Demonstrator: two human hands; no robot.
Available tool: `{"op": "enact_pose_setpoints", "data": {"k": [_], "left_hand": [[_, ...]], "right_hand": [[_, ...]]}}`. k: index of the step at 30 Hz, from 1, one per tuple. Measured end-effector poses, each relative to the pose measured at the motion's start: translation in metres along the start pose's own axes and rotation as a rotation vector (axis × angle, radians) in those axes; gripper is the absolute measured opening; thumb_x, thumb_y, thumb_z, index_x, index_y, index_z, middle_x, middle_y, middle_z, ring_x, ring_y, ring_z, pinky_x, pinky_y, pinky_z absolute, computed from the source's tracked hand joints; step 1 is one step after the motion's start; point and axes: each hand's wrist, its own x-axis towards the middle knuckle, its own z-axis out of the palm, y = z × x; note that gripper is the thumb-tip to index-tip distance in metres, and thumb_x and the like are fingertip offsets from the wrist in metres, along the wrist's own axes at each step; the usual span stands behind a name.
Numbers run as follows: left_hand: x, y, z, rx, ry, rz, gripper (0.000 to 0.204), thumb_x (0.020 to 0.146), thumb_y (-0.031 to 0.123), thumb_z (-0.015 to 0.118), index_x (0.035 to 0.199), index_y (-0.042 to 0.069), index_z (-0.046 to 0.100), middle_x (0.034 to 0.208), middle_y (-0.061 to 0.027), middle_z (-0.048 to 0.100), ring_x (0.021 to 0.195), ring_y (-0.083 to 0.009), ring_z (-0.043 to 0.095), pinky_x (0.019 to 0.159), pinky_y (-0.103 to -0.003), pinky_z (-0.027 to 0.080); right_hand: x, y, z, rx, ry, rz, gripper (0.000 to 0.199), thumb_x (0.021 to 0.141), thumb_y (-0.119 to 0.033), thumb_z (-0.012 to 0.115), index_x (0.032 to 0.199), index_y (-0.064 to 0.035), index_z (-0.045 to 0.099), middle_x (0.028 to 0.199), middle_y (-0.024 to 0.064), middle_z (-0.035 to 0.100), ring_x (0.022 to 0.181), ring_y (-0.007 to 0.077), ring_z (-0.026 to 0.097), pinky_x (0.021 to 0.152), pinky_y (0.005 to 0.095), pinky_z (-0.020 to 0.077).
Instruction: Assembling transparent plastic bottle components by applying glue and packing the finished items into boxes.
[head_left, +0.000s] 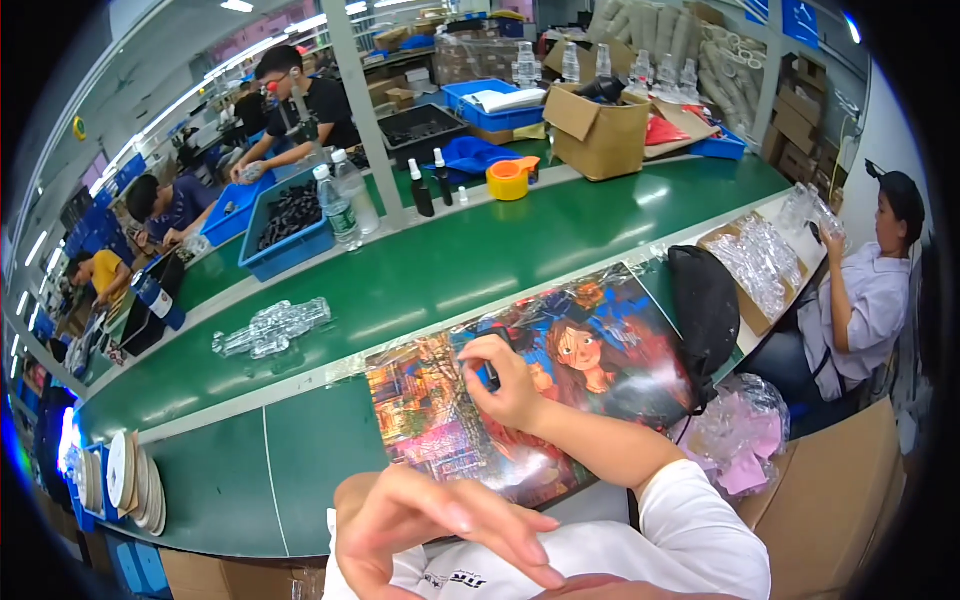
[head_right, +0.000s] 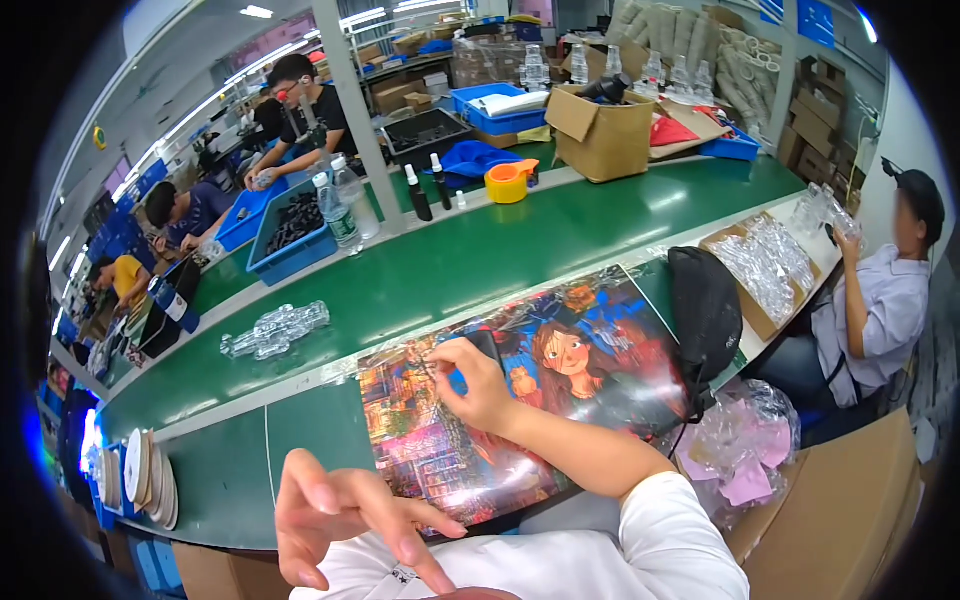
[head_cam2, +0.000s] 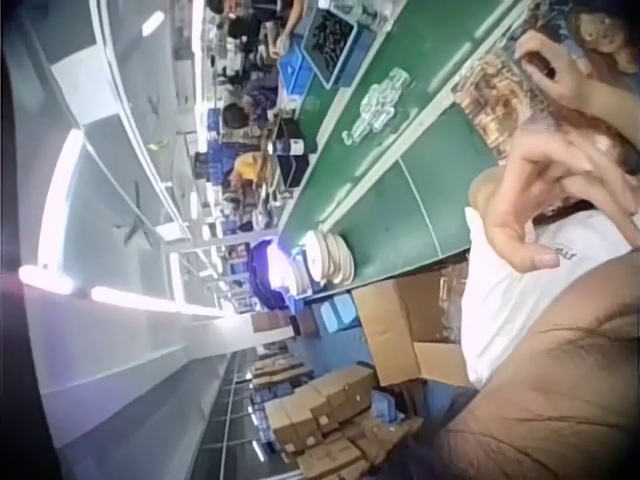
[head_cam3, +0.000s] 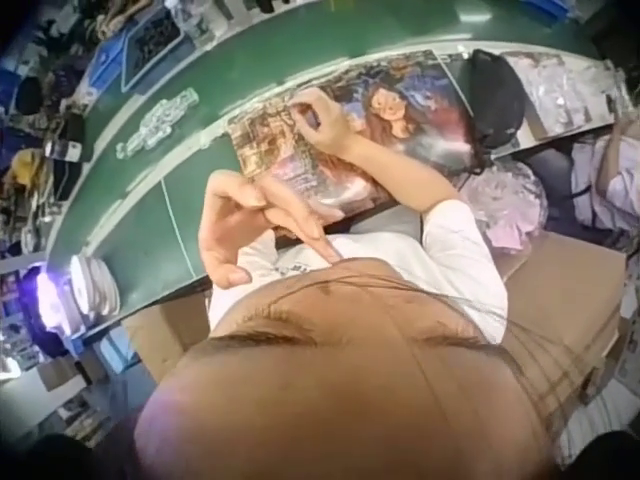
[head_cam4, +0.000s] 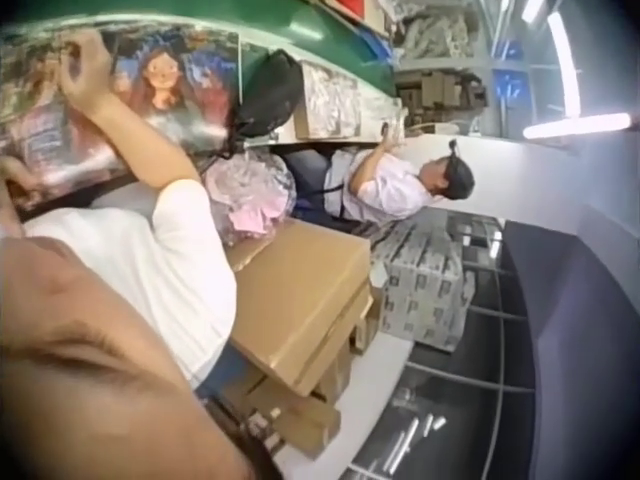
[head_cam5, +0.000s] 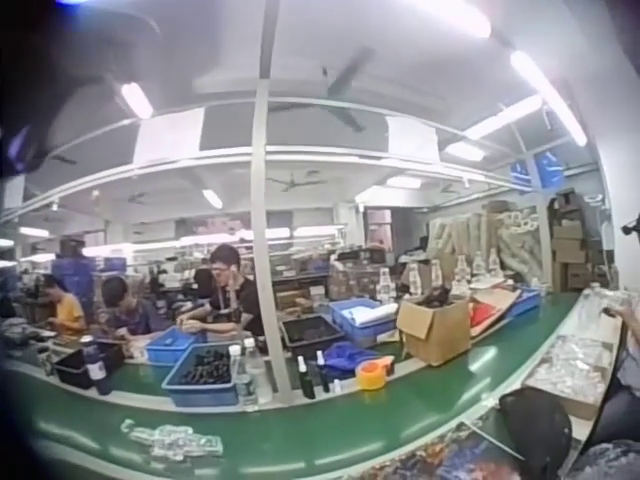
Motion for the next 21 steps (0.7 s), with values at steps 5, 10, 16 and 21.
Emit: {"op": "enact_pose_setpoints", "data": {"k": [5, 10, 16, 21], "left_hand": [[0.0096, 0.0023, -0.0024, -0.007, -0.07, 0.099, 0.068, 0.077, 0.01, 0.064, 0.13, 0.001, 0.023, 0.112, -0.0333, 0.047, 0.092, -0.0462, 0.06, 0.102, -0.059, 0.028], [0.0087, -0.0005, -0.0028, -0.017, -0.068, 0.113, 0.064, 0.078, 0.009, 0.063, 0.129, 0.001, 0.026, 0.112, -0.0333, 0.047, 0.092, -0.0445, 0.061, 0.101, -0.059, 0.029], [0.0081, 0.0007, -0.004, -0.013, -0.046, 0.122, 0.062, 0.078, 0.01, 0.063, 0.128, 0.001, 0.028, 0.111, -0.0322, 0.048, 0.091, -0.0434, 0.061, 0.101, -0.059, 0.029], [0.0034, 0.0012, -0.0042, -0.006, -0.065, 0.125, 0.061, 0.079, 0.009, 0.063, 0.128, 0.001, 0.027, 0.11, -0.0319, 0.047, 0.092, -0.0436, 0.061, 0.101, -0.059, 0.028]], "right_hand": [[0.0005, -0.0039, 0.0025, 0.026, -0.017, -0.005, 0.026, 0.075, 0.006, 0.057, 0.099, -0.0008, 0.052, 0.093, 0.0142, 0.055, 0.076, 0.0221, 0.057, 0.07, 0.0299, 0.0473], [-0.0008, -0.003, 0.0015, 0.017, -0.018, -0.025, 0.025, 0.075, 0.006, 0.057, 0.1, -0.0005, 0.052, 0.093, 0.0143, 0.055, 0.074, 0.0211, 0.058, 0.069, 0.0296, 0.0474], [0.0018, -0.0008, 0.0017, 0.01, -0.016, -0.031, 0.025, 0.076, 0.006, 0.057, 0.1, -0.0004, 0.052, 0.094, 0.0143, 0.055, 0.074, 0.0206, 0.058, 0.068, 0.0288, 0.0473], [0.0032, -0.0017, 0.0009, -0.003, -0.014, -0.04, 0.025, 0.076, 0.005, 0.057, 0.1, -0.0006, 0.052, 0.094, 0.0141, 0.055, 0.074, 0.0205, 0.057, 0.068, 0.0286, 0.0472]]}}
